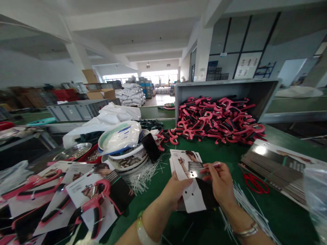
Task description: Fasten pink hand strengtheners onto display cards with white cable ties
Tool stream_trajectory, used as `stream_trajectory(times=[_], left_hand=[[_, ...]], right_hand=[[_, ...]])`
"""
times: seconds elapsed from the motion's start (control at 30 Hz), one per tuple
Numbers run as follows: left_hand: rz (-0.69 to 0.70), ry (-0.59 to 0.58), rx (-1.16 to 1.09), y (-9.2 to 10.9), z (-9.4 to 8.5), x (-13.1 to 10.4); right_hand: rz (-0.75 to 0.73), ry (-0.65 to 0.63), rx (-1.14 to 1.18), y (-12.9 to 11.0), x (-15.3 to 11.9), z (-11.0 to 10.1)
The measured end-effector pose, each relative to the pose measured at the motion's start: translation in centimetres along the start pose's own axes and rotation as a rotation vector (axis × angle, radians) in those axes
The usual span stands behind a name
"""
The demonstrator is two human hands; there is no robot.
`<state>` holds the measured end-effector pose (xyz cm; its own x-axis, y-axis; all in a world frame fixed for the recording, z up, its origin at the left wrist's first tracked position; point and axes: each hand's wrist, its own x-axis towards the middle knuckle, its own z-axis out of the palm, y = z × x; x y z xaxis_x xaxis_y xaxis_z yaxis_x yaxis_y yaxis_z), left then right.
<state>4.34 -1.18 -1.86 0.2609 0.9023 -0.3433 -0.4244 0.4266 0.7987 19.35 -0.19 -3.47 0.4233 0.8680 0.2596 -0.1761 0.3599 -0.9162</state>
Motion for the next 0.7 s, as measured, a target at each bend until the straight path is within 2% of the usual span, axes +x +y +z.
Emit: stream_trajectory(times=[0.17, 0.27, 0.43, 0.7], left_hand=[[0.025, 0.001, -0.06, -0.5, 0.4, 0.3], [0.101, 0.021, -0.099, -0.4, 0.4, 0.0], [0.236, 0.027, -0.148, -0.5, 0.5, -0.7], [0.382, 0.067, -0.107, -0.5, 0.5, -0.8]], right_hand=[[-0.115, 0.038, -0.175, -2.1, -0.9, -1.3], [-0.161, 0.055, -0.259, -3.0, -1.2, -1.6], [-0.184, 0.078, -0.253, -3.4, -1.5, -1.4], [-0.259, -0.025, -0.333, -4.9, -2.5, -0.6]])
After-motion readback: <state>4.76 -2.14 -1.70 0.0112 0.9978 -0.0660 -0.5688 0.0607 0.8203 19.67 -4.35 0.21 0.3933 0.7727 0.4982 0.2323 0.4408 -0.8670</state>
